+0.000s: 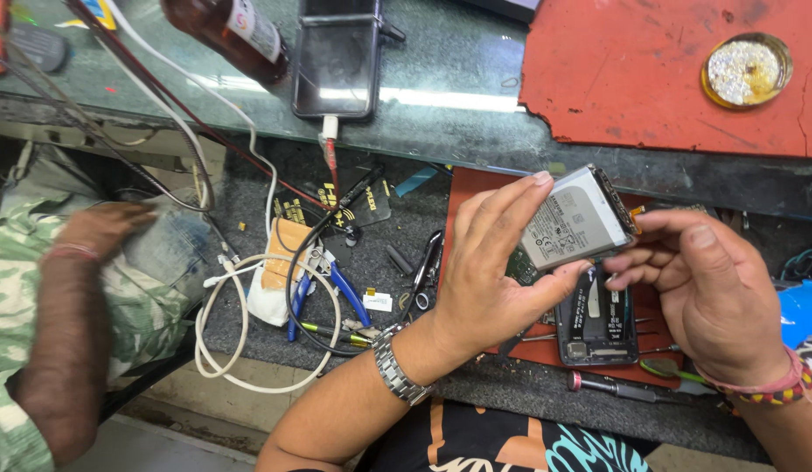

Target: The person removes a battery from a disassembled smartphone, then uses a soldering iron to work on the battery terminals. The person then picks up a wireless earbud case, opens it, and briefly handles the earbuds before closing the case.

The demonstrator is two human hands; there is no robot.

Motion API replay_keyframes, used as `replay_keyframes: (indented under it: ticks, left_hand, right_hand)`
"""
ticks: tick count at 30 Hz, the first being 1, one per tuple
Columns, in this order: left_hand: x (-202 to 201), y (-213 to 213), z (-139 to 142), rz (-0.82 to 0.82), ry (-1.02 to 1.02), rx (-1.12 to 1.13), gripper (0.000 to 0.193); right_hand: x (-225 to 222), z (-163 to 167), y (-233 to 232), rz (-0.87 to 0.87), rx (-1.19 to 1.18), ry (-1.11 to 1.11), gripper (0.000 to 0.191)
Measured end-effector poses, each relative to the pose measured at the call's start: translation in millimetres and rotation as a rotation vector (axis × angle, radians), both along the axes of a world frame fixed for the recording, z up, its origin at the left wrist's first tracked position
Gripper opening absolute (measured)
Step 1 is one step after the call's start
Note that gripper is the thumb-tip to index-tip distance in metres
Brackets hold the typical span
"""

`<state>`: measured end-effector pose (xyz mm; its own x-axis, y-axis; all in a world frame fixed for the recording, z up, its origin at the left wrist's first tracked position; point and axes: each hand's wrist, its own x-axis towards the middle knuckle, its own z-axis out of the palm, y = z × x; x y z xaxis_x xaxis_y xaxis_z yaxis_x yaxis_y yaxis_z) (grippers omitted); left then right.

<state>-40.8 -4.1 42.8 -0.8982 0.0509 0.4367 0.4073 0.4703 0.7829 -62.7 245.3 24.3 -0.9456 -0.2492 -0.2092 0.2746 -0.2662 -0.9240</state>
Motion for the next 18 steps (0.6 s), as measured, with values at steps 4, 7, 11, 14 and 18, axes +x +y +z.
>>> replay_keyframes:
  ticks: [4,7,11,14,18]
  left_hand:
    - [-6,-1,4,0.066,0.036,-0.06,0.08]
    - [-8,0,12,0.106,0.032,-0.138,0.082]
    - [-16,-1,28,0.11,0.027,-0.243,0.08]
    - [-36,-7,40,-0.015,0.024,-0.31,0.082]
    - [-74,-12,45,-0.103,0.012,-0.425,0.081]
  right_hand:
    - [0,0,-2,0.035,0.051,-0.029,0.04]
    - [1,-1,-3,0.081,0.085,-0.041,0.037]
    - [-2,-3,-3,0.144,0.174,-0.023,0.033]
    - [-1,-3,-4,0.172,0.283,0.039,0.028]
    - [2,2,-5,0.203,0.311,0.098,0.025]
